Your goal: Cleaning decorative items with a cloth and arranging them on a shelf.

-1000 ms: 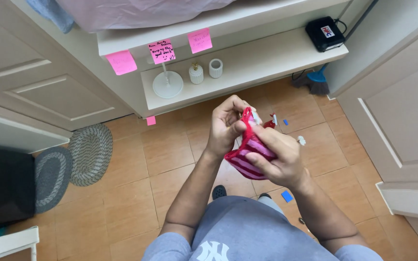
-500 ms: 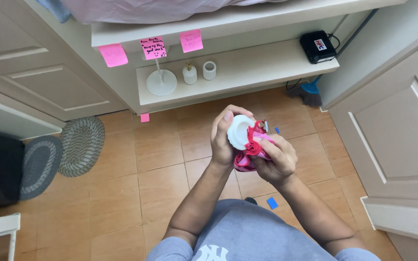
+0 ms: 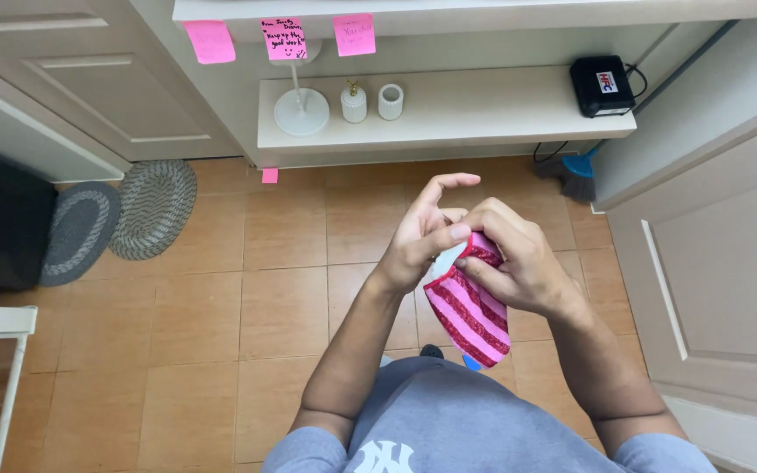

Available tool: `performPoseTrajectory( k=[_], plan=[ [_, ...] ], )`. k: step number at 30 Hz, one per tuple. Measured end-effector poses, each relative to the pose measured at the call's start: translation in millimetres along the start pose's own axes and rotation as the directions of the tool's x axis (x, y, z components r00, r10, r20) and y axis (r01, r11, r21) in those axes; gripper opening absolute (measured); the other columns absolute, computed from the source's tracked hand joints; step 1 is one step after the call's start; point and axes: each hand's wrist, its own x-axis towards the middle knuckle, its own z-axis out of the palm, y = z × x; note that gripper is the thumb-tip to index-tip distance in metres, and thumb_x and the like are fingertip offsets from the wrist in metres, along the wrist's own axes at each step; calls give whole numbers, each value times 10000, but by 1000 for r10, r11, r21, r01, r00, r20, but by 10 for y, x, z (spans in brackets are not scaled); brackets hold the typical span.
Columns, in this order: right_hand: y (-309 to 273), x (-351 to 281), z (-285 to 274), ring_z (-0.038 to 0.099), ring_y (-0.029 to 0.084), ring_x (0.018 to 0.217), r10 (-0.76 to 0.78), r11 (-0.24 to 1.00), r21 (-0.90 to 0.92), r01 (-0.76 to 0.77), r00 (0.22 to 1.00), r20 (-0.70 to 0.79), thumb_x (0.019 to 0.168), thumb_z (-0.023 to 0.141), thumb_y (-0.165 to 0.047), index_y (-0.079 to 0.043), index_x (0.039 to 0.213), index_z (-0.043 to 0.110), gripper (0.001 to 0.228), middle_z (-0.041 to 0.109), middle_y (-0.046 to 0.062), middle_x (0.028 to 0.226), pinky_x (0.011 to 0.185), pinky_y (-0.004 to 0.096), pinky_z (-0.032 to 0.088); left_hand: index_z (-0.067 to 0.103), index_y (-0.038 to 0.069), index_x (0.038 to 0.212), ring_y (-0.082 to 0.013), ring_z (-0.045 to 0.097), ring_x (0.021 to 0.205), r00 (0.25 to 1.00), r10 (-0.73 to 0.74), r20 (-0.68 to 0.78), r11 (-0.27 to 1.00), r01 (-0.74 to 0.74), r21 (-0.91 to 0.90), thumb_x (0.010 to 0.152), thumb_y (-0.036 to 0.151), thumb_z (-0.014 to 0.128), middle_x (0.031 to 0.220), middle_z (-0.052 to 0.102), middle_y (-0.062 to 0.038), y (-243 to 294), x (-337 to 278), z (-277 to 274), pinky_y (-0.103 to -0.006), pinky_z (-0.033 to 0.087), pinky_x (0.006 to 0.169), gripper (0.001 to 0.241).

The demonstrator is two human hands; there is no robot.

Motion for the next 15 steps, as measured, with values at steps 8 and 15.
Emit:
performPoseTrajectory(
  k=[8, 15],
  plan=[
    [190, -116, 151, 705, 292, 908, -203, 913, -397, 99, 952, -228, 791, 787, 4, -17, 1175, 669, 402, 658, 149, 1119, 748, 363, 590, 507, -20, 1360, -117, 658, 1040, 927, 44, -372, 989, -93, -116, 1051, 262, 609, 1148, 665, -88, -458, 31, 225, -262, 547, 932, 431],
    [337, -203, 259, 725, 230, 1009, 13, 982, 176, 61, 920, -392, 893, 746, 64, -23, 1255, 612, 396, 675, 146, 1169, 858, 322, 621, 538, 61, 1310, -179, 668, 998, 942, 117, -316, 979, -163, -124, 1021, 289, 667, 1079, 670, -109, -297, 111, -170, -325, 559, 920, 390]
  ],
)
